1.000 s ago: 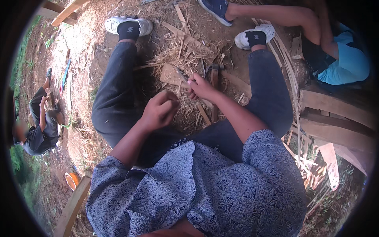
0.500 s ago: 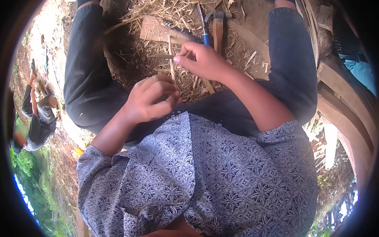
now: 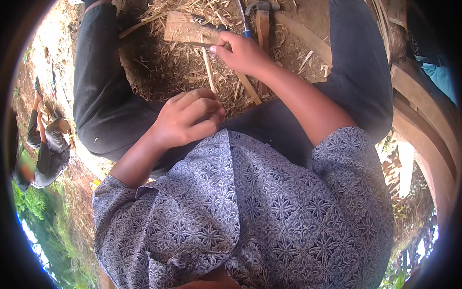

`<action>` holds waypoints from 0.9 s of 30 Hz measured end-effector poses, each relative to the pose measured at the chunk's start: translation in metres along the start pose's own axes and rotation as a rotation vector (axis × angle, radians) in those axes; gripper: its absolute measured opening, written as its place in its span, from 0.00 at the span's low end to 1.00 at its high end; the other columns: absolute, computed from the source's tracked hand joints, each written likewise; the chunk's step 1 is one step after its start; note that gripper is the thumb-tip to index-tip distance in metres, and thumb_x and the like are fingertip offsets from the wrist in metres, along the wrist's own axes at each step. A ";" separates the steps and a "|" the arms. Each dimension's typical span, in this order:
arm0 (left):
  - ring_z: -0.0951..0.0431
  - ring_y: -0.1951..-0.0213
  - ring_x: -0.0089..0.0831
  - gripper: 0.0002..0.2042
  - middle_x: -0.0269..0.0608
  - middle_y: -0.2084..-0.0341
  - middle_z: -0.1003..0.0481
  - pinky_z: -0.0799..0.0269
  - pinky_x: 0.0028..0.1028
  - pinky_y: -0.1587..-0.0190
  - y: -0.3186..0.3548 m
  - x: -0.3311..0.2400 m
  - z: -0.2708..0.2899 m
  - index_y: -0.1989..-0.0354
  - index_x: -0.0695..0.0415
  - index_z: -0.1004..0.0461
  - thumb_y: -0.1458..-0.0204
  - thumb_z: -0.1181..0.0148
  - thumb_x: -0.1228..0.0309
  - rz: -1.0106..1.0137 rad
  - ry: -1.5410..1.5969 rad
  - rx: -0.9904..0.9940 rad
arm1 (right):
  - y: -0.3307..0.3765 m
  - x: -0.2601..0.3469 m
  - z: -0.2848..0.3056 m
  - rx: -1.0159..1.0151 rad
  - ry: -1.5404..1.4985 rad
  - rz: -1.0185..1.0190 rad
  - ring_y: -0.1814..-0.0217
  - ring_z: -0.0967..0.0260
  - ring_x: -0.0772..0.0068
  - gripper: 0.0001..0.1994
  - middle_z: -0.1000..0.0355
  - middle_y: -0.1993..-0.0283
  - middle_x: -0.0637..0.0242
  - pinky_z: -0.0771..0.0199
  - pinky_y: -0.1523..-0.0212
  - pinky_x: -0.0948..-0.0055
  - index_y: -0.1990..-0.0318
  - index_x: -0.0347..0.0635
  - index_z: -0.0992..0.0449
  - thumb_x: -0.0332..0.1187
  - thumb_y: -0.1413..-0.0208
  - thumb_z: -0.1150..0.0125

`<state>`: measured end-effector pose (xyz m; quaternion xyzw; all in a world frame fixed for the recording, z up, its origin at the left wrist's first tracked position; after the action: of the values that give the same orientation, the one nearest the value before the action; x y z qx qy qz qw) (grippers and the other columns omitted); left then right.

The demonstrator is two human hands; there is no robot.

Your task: The person sits on the ground and uses a knife to shave thin strips from a small piece of wood. They hold the wood in their left hand and carefully scrape the blade along its length to produce fine shavings.

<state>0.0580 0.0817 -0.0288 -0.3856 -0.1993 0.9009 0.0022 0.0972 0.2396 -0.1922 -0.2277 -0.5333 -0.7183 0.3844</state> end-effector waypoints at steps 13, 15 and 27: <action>0.18 0.58 0.36 0.10 0.35 0.65 0.25 0.17 0.28 0.70 0.004 0.006 0.012 0.69 0.53 0.25 0.57 0.28 0.76 0.049 0.026 -0.072 | 0.015 0.026 0.003 0.155 -0.058 -0.042 0.75 0.48 0.90 0.12 0.38 0.77 0.81 0.49 0.75 0.76 0.61 0.41 0.28 0.40 0.31 0.37; 0.18 0.58 0.35 0.10 0.35 0.65 0.25 0.17 0.28 0.70 0.004 0.005 0.011 0.69 0.53 0.25 0.57 0.28 0.76 0.042 0.023 -0.071 | 0.007 0.020 0.003 0.149 -0.004 -0.065 0.75 0.47 0.90 0.13 0.38 0.77 0.80 0.48 0.75 0.76 0.61 0.41 0.28 0.40 0.31 0.37; 0.18 0.58 0.36 0.10 0.35 0.65 0.25 0.17 0.28 0.68 0.004 0.000 0.003 0.70 0.53 0.25 0.56 0.28 0.77 0.009 -0.029 -0.039 | -0.004 0.012 -0.001 0.024 0.060 0.020 0.76 0.46 0.87 0.13 0.38 0.78 0.78 0.46 0.75 0.74 0.63 0.41 0.27 0.40 0.32 0.36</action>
<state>0.0567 0.0763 -0.0280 -0.3734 -0.2149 0.9024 -0.0124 0.0870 0.2352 -0.1856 -0.2068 -0.5279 -0.7143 0.4103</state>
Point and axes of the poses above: each hand's wrist, its own y-axis away from the middle knuckle, its own z-axis out of the back of the hand, x = y × z, the point moved 7 cm from there along -y, towards the middle knuckle
